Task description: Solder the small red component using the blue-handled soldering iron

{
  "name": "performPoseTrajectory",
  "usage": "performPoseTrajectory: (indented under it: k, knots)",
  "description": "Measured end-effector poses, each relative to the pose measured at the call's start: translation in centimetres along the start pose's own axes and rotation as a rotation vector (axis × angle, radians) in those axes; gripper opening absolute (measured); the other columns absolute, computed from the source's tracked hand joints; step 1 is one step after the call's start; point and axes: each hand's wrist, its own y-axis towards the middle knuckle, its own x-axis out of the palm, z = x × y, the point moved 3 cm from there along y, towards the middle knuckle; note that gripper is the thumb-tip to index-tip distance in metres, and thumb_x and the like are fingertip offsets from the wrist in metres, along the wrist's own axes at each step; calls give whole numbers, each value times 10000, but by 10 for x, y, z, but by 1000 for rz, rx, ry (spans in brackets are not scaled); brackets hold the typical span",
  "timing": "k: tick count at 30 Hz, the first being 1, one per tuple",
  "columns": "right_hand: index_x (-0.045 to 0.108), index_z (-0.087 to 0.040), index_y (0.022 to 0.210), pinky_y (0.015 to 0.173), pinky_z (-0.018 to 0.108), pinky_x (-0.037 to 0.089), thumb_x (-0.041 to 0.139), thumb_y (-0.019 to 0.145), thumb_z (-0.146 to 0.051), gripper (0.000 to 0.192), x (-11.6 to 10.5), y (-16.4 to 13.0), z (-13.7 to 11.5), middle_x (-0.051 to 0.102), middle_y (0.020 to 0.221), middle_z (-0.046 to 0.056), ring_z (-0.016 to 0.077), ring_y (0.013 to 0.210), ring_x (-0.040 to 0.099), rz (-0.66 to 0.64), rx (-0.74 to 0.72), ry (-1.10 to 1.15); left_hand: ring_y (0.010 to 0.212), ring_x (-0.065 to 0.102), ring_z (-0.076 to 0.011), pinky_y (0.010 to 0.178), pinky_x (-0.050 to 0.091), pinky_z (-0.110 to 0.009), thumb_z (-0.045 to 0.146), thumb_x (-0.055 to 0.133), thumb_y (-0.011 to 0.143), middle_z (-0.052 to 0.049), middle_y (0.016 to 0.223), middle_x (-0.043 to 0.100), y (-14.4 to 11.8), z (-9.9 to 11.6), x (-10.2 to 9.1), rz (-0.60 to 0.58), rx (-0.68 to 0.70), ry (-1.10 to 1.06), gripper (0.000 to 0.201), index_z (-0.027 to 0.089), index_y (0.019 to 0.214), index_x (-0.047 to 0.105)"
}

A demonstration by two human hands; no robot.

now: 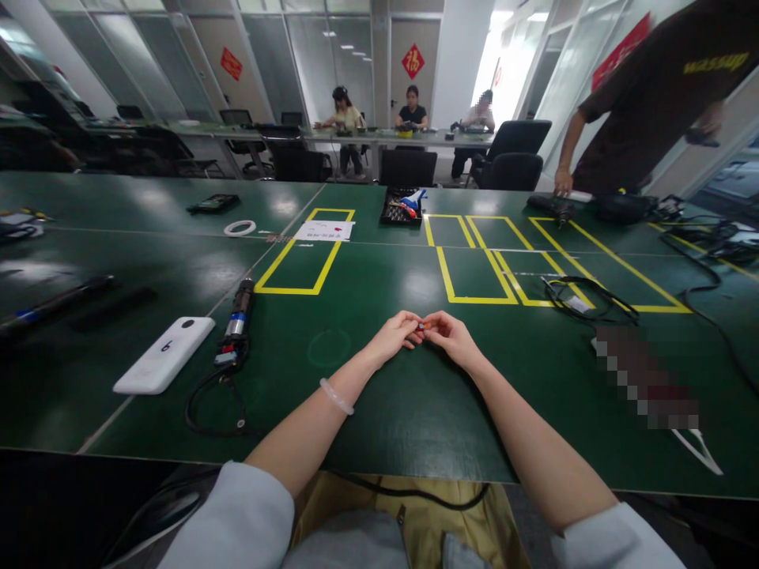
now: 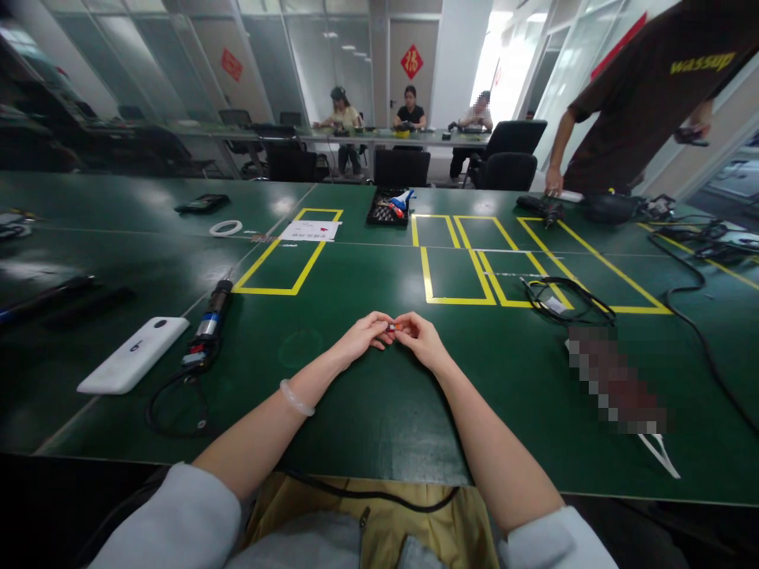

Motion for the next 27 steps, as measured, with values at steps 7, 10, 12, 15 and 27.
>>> performPoseTrajectory:
  k: [7, 10, 12, 15, 27]
  knots:
    - [608, -186, 982, 707, 289, 499, 712, 745, -348, 305, 0, -3, -4, 647, 868, 28, 140, 725, 606, 21, 5, -57, 652, 585, -94, 589, 434, -207, 317, 689, 767, -16, 720, 623, -1, -4, 2, 24, 110, 55, 260, 134, 883, 545]
    - [600, -188, 1024, 714, 296, 503, 715, 742, -367, 354, -1, -5, -5, 651, 898, 41, 146, 741, 613, 23, 20, -50, 656, 585, -90, 605, 440, -214, 337, 710, 747, -24, 761, 639, -2, -4, 3, 9, 132, 25, 298, 134, 899, 554]
    - [597, -188, 1029, 716, 300, 505, 721, 732, -380, 375, -2, -6, -6, 652, 898, 46, 153, 751, 617, 33, 26, -51, 656, 586, -89, 612, 442, -218, 346, 724, 734, -30, 781, 646, -2, -3, 4, 2, 138, 11, 321, 133, 912, 562]
    - [597, -190, 1028, 724, 306, 508, 725, 724, -388, 385, -3, -8, -8, 656, 897, 48, 158, 760, 623, 35, 26, -51, 649, 582, -88, 617, 439, -224, 344, 727, 732, -33, 785, 651, -2, -3, 4, 0, 138, 4, 325, 131, 919, 568]
    - [611, -183, 1009, 733, 308, 509, 712, 741, -373, 344, -4, -9, -8, 661, 882, 40, 153, 750, 628, 40, 24, -53, 672, 586, -100, 628, 439, -235, 332, 717, 740, -28, 774, 638, 1, -8, 2, -11, 140, 15, 316, 129, 925, 561]
